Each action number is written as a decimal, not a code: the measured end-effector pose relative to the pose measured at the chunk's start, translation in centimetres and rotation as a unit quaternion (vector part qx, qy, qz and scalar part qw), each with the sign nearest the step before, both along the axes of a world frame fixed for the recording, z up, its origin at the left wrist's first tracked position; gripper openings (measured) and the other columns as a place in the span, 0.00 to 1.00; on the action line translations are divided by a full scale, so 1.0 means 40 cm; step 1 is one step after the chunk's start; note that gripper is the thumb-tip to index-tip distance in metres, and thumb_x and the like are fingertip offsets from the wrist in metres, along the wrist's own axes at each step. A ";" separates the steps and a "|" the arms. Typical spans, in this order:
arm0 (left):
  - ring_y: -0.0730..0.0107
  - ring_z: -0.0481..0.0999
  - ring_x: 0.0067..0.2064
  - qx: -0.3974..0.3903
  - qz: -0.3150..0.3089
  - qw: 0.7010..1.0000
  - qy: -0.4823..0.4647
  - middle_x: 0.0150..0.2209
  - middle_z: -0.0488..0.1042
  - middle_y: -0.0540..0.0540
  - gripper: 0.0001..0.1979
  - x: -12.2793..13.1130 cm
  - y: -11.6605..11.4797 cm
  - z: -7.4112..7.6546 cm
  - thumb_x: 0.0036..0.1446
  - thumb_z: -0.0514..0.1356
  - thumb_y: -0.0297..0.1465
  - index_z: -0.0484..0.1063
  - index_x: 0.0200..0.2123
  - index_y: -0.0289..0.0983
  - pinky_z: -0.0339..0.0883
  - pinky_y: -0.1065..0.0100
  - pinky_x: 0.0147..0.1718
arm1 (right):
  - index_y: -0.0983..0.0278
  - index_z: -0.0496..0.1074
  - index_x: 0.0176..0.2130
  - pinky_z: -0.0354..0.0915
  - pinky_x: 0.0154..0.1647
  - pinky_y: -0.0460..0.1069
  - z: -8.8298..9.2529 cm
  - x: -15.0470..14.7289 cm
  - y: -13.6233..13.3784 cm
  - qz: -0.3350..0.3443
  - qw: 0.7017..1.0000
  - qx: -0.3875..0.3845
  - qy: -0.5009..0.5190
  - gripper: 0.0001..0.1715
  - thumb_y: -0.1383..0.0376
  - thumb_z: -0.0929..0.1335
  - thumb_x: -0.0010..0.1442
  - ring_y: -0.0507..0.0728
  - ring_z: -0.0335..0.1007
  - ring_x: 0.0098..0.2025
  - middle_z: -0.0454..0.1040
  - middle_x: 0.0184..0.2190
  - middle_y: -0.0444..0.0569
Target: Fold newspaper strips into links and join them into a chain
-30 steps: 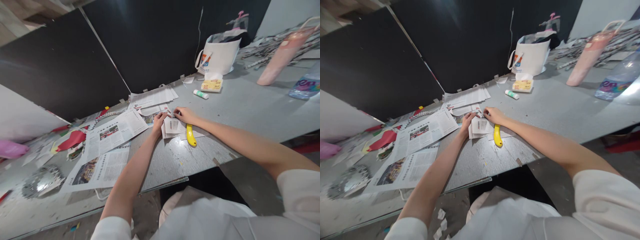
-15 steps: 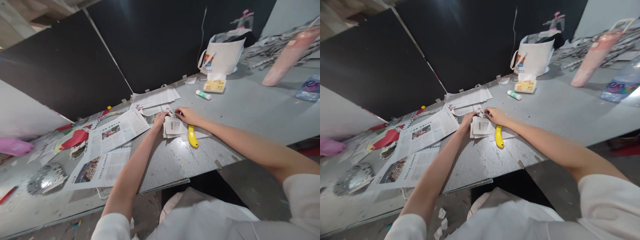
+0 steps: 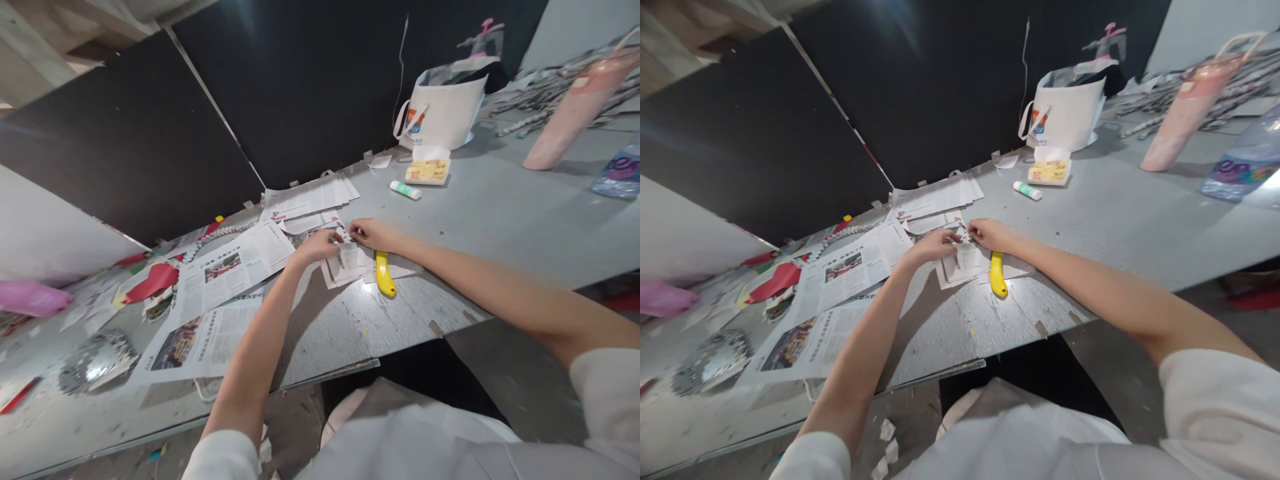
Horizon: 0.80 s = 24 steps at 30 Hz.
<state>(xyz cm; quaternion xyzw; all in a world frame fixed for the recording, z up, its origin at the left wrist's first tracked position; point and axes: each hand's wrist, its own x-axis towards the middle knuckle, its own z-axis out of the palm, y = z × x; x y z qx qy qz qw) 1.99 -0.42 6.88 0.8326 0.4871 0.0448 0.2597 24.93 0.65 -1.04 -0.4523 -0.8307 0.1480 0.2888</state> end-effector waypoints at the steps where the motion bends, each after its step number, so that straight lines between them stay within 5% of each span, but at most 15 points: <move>1: 0.52 0.81 0.50 -0.001 -0.019 1.000 0.018 0.49 0.83 0.42 0.22 0.001 -0.004 0.005 0.53 0.64 0.32 0.82 0.52 0.38 0.72 0.62 0.51 | 0.62 0.78 0.43 0.63 0.41 0.50 0.000 0.000 -0.001 0.003 1.000 0.000 0.001 0.09 0.68 0.66 0.67 0.58 0.75 0.38 0.82 0.40 0.51; 10: 0.61 0.79 0.37 -0.078 -0.058 0.995 0.023 0.37 0.83 0.45 0.23 0.015 -0.021 0.007 0.52 0.66 0.34 0.82 0.53 0.36 0.70 0.65 0.40 | 0.62 0.79 0.43 0.59 0.37 0.49 0.010 -0.002 -0.014 -0.016 1.000 -0.016 -0.003 0.11 0.64 0.66 0.71 0.56 0.72 0.33 0.81 0.34 0.49; 24: 0.68 0.72 0.29 -0.060 -0.020 0.994 -0.093 0.26 0.75 0.51 0.17 0.054 -0.041 -0.038 0.52 0.68 0.30 0.83 0.47 0.35 0.66 0.68 0.34 | 0.61 0.77 0.41 0.57 0.36 0.49 0.011 -0.002 -0.013 -0.017 0.999 -0.031 -0.008 0.11 0.62 0.65 0.70 0.56 0.69 0.32 0.80 0.32 0.48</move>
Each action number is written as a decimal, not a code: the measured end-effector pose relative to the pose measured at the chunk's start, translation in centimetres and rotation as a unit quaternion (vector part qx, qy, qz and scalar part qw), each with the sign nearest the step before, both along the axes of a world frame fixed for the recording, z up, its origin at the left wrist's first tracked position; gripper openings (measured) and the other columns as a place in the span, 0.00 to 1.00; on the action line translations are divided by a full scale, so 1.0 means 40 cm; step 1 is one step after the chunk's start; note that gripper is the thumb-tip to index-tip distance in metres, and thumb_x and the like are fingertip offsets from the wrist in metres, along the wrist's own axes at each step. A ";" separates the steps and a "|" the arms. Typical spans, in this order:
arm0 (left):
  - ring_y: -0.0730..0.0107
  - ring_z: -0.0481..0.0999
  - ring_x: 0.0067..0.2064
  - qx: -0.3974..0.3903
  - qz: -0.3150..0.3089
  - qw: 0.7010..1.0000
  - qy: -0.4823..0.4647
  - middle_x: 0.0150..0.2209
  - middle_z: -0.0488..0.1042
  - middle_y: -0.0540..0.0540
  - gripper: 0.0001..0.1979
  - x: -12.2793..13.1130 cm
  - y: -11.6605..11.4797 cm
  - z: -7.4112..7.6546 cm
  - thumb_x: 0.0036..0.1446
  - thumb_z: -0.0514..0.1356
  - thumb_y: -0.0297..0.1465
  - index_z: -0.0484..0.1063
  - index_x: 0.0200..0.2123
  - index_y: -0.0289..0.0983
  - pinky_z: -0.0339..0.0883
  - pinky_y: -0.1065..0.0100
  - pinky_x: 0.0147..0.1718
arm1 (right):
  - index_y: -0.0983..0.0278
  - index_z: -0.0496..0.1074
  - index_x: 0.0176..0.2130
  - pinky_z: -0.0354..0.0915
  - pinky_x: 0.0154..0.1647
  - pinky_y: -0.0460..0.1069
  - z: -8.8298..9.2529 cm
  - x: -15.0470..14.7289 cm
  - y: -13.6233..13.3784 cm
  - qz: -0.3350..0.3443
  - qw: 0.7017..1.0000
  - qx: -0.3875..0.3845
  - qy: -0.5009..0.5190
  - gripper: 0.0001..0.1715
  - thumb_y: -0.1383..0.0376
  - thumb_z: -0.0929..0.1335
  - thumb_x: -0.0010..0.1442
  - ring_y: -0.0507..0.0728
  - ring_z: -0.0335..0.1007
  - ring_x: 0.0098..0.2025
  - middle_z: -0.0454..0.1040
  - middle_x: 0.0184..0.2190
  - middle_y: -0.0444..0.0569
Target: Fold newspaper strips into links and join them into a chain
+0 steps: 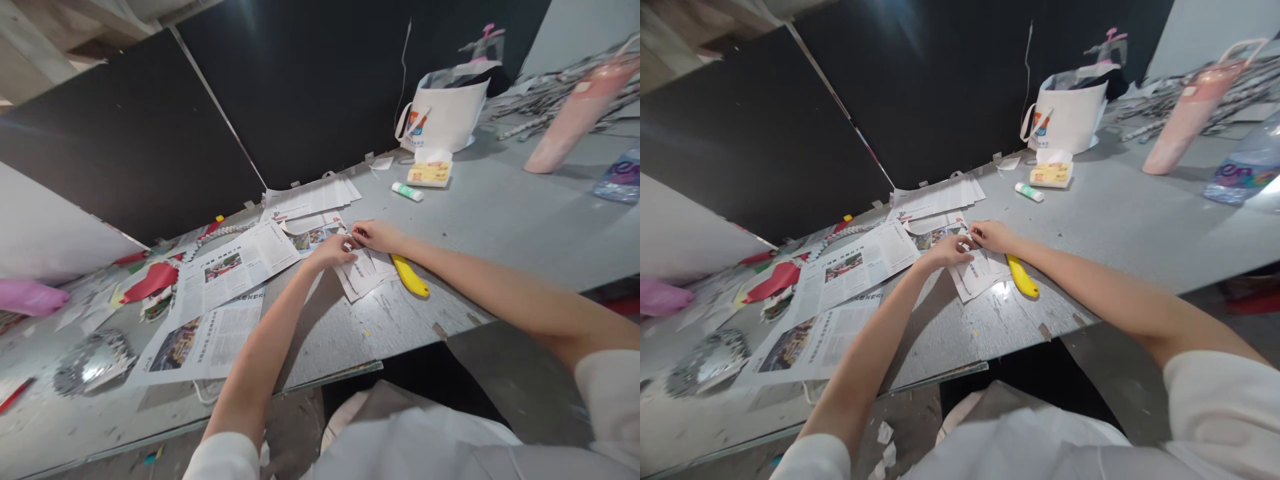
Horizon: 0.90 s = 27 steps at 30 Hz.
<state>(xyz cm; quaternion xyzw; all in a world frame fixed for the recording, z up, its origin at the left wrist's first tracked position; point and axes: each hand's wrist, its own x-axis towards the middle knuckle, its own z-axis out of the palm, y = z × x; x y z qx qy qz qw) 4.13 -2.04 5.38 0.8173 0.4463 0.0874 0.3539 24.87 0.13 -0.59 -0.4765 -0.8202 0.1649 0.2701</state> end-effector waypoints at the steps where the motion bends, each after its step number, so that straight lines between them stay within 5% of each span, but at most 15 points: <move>1: 0.68 0.73 0.29 0.002 0.012 1.000 -0.009 0.26 0.75 0.51 0.16 0.006 -0.001 -0.009 0.52 0.68 0.30 0.83 0.46 0.35 0.67 0.67 0.35 | 0.61 0.77 0.41 0.56 0.36 0.49 0.000 0.001 0.002 0.000 1.000 -0.002 -0.001 0.11 0.62 0.65 0.70 0.56 0.69 0.31 0.79 0.31 0.47; 9: 0.62 0.82 0.42 0.067 0.080 0.993 -0.055 0.39 0.84 0.45 0.08 0.057 -0.012 -0.058 0.57 0.67 0.26 0.83 0.40 0.36 0.73 0.63 0.52 | 0.62 0.75 0.38 0.55 0.35 0.50 0.007 0.010 0.011 0.014 1.000 -0.009 0.005 0.13 0.63 0.63 0.70 0.55 0.65 0.30 0.76 0.29 0.47; 15: 0.60 0.84 0.50 0.107 0.140 0.980 -0.097 0.45 0.85 0.44 0.05 0.091 -0.023 -0.102 0.61 0.66 0.26 0.80 0.41 0.38 0.74 0.62 0.56 | 0.63 0.78 0.41 0.58 0.38 0.49 0.016 0.018 0.009 -0.006 1.000 -0.009 0.015 0.13 0.64 0.63 0.70 0.57 0.70 0.34 0.81 0.33 0.49; 19: 0.59 0.83 0.52 0.123 0.099 0.982 -0.103 0.48 0.84 0.42 0.08 0.091 -0.026 -0.100 0.63 0.63 0.25 0.79 0.44 0.38 0.73 0.60 0.58 | 0.63 0.78 0.43 0.60 0.39 0.49 0.010 0.024 0.015 -0.009 1.000 0.004 0.018 0.15 0.63 0.63 0.72 0.57 0.72 0.35 0.82 0.35 0.51; 27: 0.53 0.81 0.51 0.201 0.011 0.979 0.038 0.45 0.83 0.38 0.07 0.085 -0.054 -0.049 0.64 0.61 0.26 0.80 0.39 0.36 0.72 0.55 0.57 | 0.63 0.78 0.42 0.60 0.39 0.49 0.002 0.025 0.020 -0.018 1.000 0.006 -0.001 0.14 0.63 0.63 0.72 0.58 0.71 0.34 0.82 0.34 0.52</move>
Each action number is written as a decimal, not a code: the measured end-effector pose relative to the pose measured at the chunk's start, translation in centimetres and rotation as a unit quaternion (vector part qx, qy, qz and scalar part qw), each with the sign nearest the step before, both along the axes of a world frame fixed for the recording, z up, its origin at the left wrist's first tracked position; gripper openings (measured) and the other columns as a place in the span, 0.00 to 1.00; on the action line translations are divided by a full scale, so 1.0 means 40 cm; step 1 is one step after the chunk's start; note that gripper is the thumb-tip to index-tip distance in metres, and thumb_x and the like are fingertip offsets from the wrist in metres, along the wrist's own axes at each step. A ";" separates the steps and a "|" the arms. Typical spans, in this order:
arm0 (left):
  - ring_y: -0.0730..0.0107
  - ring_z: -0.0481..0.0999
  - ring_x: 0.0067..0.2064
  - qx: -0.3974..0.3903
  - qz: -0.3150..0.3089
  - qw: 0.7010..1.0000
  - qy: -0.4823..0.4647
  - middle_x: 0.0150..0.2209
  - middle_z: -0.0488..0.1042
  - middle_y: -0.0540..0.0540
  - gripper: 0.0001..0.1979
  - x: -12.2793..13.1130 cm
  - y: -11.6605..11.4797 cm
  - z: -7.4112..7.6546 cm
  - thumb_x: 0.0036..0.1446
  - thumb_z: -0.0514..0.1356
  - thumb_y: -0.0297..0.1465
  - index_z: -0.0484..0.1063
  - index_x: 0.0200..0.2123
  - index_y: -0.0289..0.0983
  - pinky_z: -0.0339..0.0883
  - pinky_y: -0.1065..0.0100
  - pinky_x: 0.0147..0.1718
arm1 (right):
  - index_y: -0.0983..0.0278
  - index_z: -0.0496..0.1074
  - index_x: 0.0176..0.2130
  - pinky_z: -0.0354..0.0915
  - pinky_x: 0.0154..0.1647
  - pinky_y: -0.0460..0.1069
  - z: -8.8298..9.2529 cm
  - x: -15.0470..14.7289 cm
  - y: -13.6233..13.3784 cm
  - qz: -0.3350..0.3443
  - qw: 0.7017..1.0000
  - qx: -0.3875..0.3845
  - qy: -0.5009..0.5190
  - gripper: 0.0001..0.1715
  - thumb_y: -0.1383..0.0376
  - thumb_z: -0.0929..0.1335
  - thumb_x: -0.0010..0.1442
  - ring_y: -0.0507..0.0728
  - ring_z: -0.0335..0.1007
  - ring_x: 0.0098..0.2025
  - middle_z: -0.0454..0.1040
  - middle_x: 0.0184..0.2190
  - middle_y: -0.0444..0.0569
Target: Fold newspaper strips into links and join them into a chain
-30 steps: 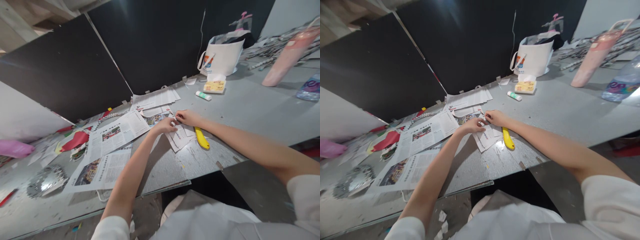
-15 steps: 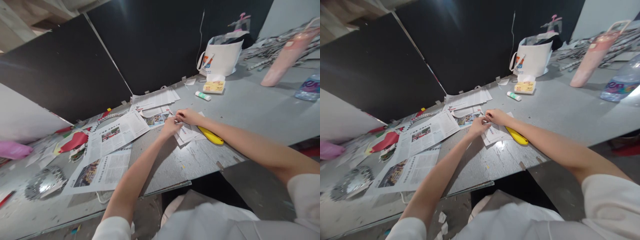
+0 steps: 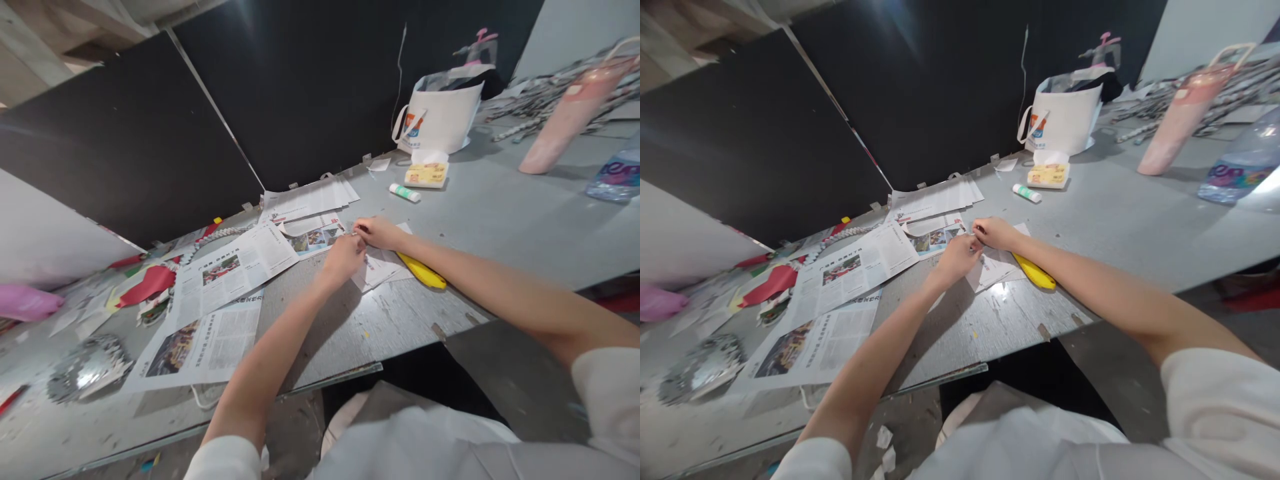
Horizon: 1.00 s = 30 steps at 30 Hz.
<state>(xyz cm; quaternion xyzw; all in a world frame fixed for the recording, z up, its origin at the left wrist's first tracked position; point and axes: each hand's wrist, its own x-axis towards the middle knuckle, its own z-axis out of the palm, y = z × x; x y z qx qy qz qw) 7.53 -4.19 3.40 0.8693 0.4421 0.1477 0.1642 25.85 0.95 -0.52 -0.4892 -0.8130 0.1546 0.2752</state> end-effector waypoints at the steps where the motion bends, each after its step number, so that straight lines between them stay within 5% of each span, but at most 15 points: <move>1: 0.52 0.80 0.52 0.016 -0.021 1.000 0.010 0.46 0.83 0.38 0.06 0.005 -0.007 0.001 0.64 0.61 0.26 0.80 0.38 0.36 0.70 0.54 0.59 | 0.64 0.78 0.42 0.60 0.39 0.50 0.003 0.000 -0.002 -0.007 1.000 -0.003 0.003 0.14 0.63 0.63 0.72 0.58 0.71 0.34 0.82 0.34 0.53; 7: 0.49 0.72 0.63 0.092 -0.152 0.982 0.058 0.51 0.80 0.38 0.07 0.027 -0.037 -0.009 0.66 0.63 0.29 0.79 0.45 0.36 0.61 0.49 0.66 | 0.64 0.78 0.43 0.60 0.38 0.51 0.020 0.003 -0.010 -0.035 0.999 -0.029 0.011 0.16 0.62 0.63 0.72 0.58 0.70 0.34 0.82 0.34 0.53; 12: 0.49 0.73 0.62 0.042 -0.236 0.968 0.074 0.54 0.79 0.36 0.18 0.017 -0.034 -0.001 0.64 0.69 0.41 0.78 0.51 0.36 0.66 0.53 0.62 | 0.64 0.80 0.46 0.61 0.39 0.50 0.018 0.002 -0.009 -0.043 0.999 -0.013 0.025 0.17 0.60 0.64 0.71 0.58 0.73 0.36 0.84 0.37 0.52; 17: 0.45 0.68 0.68 -0.011 -0.227 0.971 0.076 0.63 0.73 0.33 0.31 -0.004 -0.030 0.013 0.59 0.72 0.46 0.74 0.61 0.36 0.64 0.53 0.66 | 0.63 0.80 0.46 0.61 0.38 0.50 0.020 0.001 -0.011 -0.050 0.999 -0.007 0.017 0.17 0.60 0.64 0.71 0.59 0.75 0.35 0.84 0.37 0.52; 26: 0.45 0.66 0.71 -0.037 -0.227 0.970 0.082 0.66 0.72 0.34 0.31 -0.012 -0.016 0.017 0.59 0.72 0.42 0.74 0.62 0.38 0.64 0.52 0.66 | 0.64 0.80 0.45 0.60 0.37 0.50 0.023 -0.001 -0.014 -0.049 0.999 -0.003 0.009 0.17 0.60 0.64 0.70 0.58 0.73 0.33 0.83 0.35 0.51; 30: 0.49 0.67 0.70 -0.044 -0.244 0.965 0.084 0.63 0.76 0.37 0.24 -0.022 -0.004 0.015 0.62 0.71 0.40 0.77 0.58 0.40 0.65 0.54 0.66 | 0.64 0.80 0.44 0.59 0.36 0.50 0.021 -0.001 -0.013 -0.046 0.999 -0.001 0.009 0.17 0.60 0.64 0.70 0.58 0.71 0.33 0.83 0.34 0.51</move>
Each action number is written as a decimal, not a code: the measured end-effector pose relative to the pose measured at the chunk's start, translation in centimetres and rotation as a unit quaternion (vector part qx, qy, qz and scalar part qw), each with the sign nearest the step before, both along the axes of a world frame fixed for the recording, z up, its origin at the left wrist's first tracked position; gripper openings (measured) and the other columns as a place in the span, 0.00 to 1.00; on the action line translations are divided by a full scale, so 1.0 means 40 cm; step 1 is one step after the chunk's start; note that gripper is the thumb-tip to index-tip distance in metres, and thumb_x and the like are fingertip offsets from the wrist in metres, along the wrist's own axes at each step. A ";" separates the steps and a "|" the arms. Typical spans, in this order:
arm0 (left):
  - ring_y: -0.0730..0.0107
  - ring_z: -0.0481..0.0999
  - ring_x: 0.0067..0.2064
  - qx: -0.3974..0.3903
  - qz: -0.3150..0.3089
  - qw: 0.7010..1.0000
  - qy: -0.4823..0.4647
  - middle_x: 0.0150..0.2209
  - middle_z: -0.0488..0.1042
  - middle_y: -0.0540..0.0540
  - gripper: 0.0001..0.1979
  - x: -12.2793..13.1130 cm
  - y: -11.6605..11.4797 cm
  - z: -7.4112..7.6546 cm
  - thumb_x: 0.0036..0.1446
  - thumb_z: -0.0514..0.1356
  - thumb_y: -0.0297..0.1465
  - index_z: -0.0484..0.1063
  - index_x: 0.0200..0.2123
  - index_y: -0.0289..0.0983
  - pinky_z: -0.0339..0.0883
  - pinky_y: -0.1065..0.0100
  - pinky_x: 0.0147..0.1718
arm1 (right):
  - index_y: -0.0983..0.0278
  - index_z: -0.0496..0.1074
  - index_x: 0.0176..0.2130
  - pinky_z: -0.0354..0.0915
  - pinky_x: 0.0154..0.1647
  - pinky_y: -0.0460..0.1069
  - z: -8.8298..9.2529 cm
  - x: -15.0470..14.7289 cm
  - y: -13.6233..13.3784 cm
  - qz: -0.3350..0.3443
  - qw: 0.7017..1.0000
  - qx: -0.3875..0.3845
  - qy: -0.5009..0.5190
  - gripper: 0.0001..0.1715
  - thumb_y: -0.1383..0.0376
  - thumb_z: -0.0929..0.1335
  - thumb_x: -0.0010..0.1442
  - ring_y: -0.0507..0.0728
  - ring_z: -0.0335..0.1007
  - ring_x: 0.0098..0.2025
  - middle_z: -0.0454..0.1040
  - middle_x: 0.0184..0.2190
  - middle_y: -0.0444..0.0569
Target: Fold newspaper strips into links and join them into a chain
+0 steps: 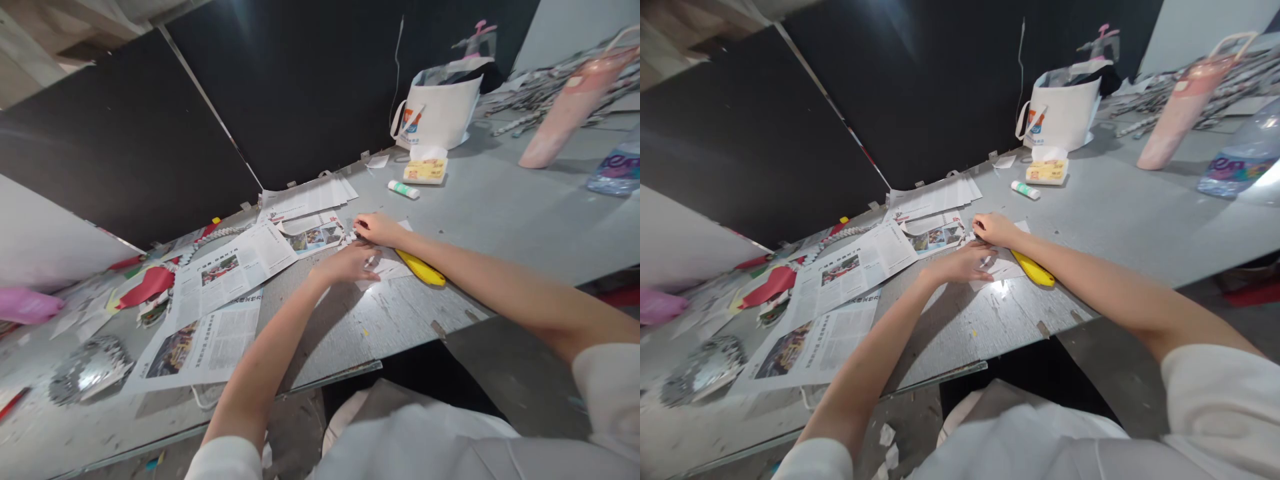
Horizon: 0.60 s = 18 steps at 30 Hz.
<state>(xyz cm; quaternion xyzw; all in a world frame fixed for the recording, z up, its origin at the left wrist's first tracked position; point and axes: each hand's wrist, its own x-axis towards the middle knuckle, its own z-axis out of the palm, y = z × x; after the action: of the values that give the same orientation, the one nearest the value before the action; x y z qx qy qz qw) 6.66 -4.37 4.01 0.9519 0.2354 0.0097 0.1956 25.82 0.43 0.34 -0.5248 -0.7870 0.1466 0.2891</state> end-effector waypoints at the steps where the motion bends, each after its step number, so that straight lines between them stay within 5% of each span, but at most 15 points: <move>1: 0.50 0.68 0.69 -0.001 -0.003 1.000 0.000 0.62 0.76 0.38 0.21 -0.003 0.003 -0.001 0.63 0.70 0.39 0.77 0.58 0.41 0.66 0.54 0.65 | 0.64 0.80 0.44 0.58 0.36 0.50 0.000 0.000 0.000 0.000 1.000 -0.001 0.000 0.17 0.60 0.64 0.70 0.58 0.71 0.32 0.83 0.34 0.51; 12: 0.54 0.71 0.68 0.041 -0.022 0.999 -0.007 0.62 0.78 0.39 0.18 0.002 0.000 -0.002 0.67 0.59 0.26 0.78 0.57 0.40 0.64 0.55 0.67 | 0.63 0.80 0.43 0.58 0.35 0.50 -0.016 0.003 0.010 0.001 1.000 0.007 0.001 0.17 0.60 0.64 0.70 0.57 0.70 0.31 0.82 0.31 0.50; 18: 0.55 0.71 0.68 0.040 -0.015 0.999 -0.012 0.63 0.77 0.41 0.26 0.001 -0.001 0.000 0.60 0.56 0.18 0.78 0.58 0.42 0.67 0.56 0.65 | 0.63 0.81 0.43 0.59 0.36 0.50 -0.015 0.002 0.009 0.005 1.000 0.003 0.003 0.17 0.60 0.64 0.70 0.57 0.70 0.32 0.82 0.32 0.50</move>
<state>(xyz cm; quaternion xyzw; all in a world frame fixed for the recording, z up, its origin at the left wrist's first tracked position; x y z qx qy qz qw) 6.70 -4.41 3.99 0.9622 0.2185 0.0281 0.1602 25.88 0.80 -0.26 -0.5198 -0.7891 0.1476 0.2922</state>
